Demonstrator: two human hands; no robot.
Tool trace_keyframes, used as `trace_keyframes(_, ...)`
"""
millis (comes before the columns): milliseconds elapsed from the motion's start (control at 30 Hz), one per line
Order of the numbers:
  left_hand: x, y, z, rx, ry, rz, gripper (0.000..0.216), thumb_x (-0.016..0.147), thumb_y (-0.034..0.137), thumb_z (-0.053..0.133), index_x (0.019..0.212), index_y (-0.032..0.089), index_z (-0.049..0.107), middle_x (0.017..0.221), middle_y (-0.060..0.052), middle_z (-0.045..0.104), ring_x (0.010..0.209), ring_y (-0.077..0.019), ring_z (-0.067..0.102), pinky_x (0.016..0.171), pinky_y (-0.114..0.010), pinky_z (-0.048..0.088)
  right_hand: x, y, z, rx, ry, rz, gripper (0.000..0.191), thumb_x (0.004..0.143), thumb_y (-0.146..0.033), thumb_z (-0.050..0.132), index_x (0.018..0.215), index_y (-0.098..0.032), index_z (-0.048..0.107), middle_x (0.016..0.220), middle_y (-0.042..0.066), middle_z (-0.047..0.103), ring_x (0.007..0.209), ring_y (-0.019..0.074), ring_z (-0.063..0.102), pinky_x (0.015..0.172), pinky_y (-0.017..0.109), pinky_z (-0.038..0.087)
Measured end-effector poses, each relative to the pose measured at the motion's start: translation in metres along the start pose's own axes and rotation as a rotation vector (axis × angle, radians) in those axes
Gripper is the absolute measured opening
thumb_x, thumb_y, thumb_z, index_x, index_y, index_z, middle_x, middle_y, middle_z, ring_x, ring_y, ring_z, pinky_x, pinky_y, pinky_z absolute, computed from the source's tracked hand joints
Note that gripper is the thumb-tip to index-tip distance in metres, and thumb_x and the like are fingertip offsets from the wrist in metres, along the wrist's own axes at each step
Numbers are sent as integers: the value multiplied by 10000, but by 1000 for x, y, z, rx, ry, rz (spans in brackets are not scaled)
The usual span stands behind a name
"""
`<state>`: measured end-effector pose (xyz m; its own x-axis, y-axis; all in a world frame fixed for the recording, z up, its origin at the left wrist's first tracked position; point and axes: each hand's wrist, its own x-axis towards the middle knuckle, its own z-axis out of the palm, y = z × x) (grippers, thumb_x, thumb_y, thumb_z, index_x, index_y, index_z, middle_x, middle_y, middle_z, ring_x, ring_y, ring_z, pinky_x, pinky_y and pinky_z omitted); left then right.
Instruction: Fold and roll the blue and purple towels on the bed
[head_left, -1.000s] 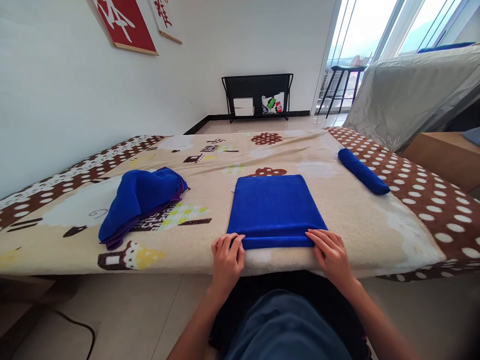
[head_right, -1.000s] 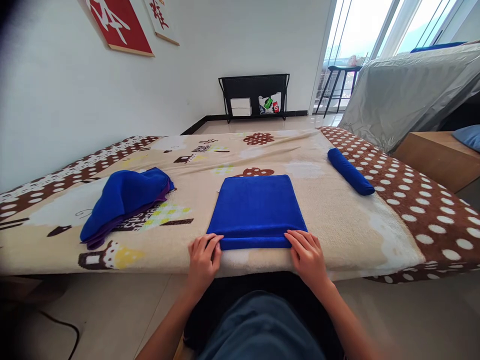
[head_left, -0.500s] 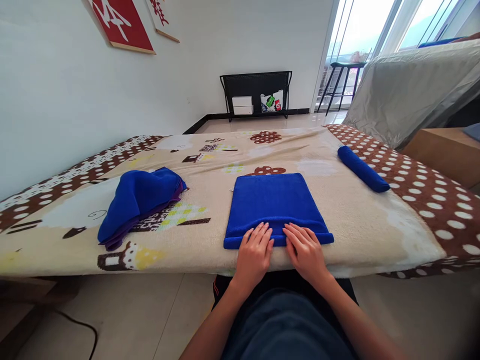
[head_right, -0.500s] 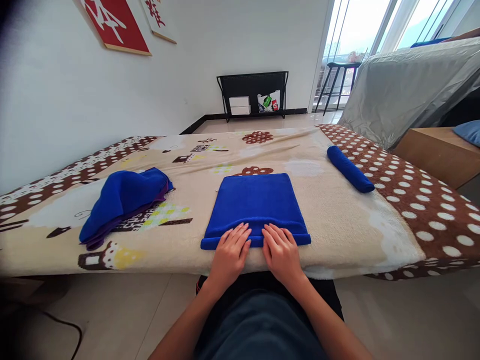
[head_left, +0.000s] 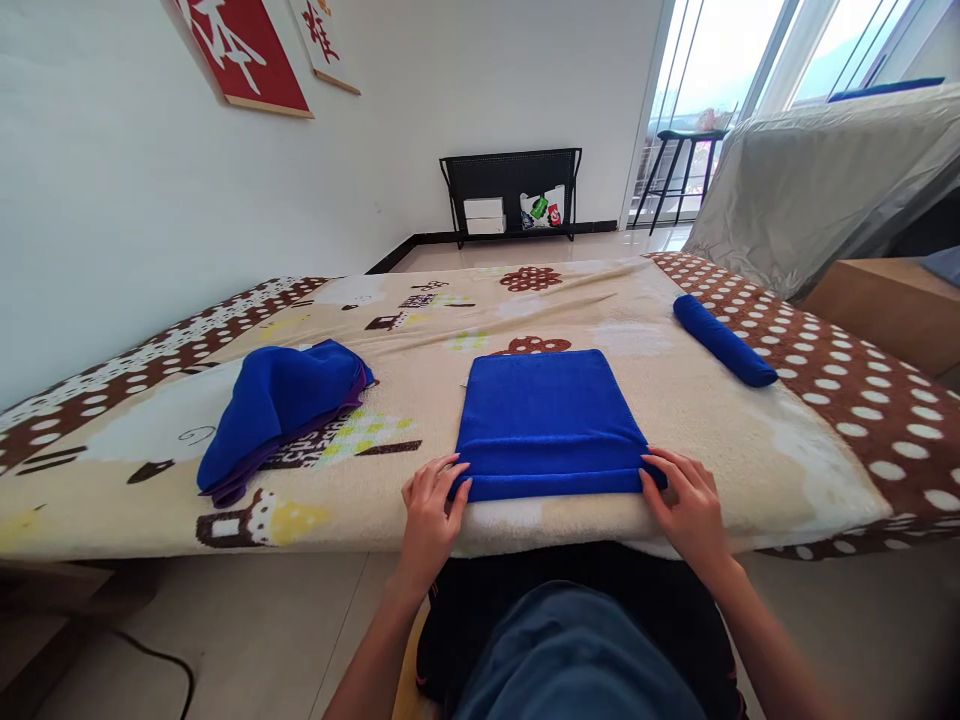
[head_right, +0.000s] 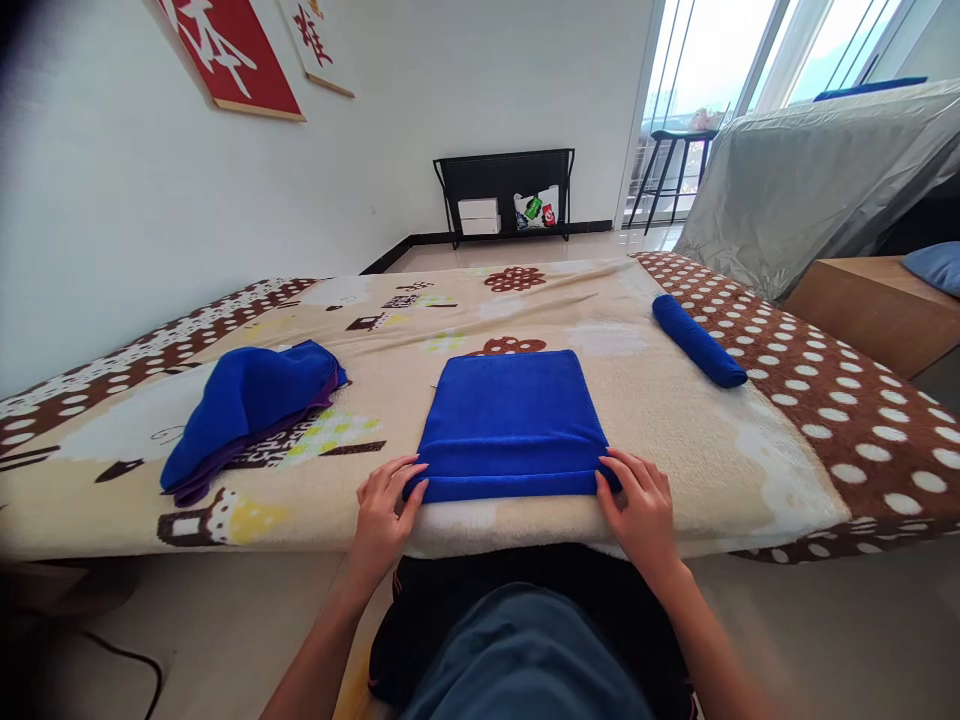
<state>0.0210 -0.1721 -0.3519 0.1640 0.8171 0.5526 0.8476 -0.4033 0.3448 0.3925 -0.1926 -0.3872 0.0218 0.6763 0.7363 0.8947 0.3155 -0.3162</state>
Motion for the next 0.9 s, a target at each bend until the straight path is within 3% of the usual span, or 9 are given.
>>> trace_keyframes(167,-1,-16,-17,-107,-96,-35,165,961,369,538,1005,247,641,1108,-51,628,1099,-232,569,973,-408,425,-4,20,-14,90,-64,10,166,924,-373,611,1026,-269,692,1088,49,695,998,229,639,919,417,467)
trace_keyframes(433,-1,-22,-19,-90,-203,-73,218,994,370,447,939,227,603,1271,-79,554,1201,-256,502,1015,-459,380,-2,28,-19,92,-217,31,185,963,-404,531,982,-244,622,1148,60,655,1059,236,605,931,417,435)
trace_keyframes(533,1,-14,-13,-24,-156,-88,199,990,354,457,933,218,591,1324,-96,541,1237,-281,483,1009,-481,370,0,24,-14,58,-202,67,197,966,-413,525,959,-234,608,1143,66,649,1057,241,594,937,428,418)
trace_keyframes(633,-1,-8,-6,25,-5,-61,130,972,294,498,1019,218,594,1340,-115,535,1248,-288,478,1009,-476,371,1,20,-9,29,-95,71,180,939,-397,581,997,-230,615,1135,77,644,1050,245,594,923,421,426)
trace_keyframes(733,-6,-9,-1,44,95,59,172,959,190,494,1051,238,631,1194,-96,611,1149,-259,546,972,-433,398,-1,19,-7,12,-3,-23,120,924,-311,617,1021,-250,653,1124,66,654,1011,222,619,898,395,440)
trace_keyframes(800,-10,-14,-1,43,77,142,233,947,140,481,1063,253,648,1086,-72,656,1080,-240,587,950,-409,412,-3,21,-10,15,-6,-80,126,922,-269,615,1031,-270,679,1123,54,663,991,210,632,889,386,444)
trace_keyframes(900,-15,-20,-5,29,1,206,303,922,130,502,1175,253,615,1106,-63,679,1087,-233,607,975,-403,412,-7,28,-17,33,-90,-93,214,926,-297,600,1123,-292,683,1161,57,658,1022,224,630,894,400,452)
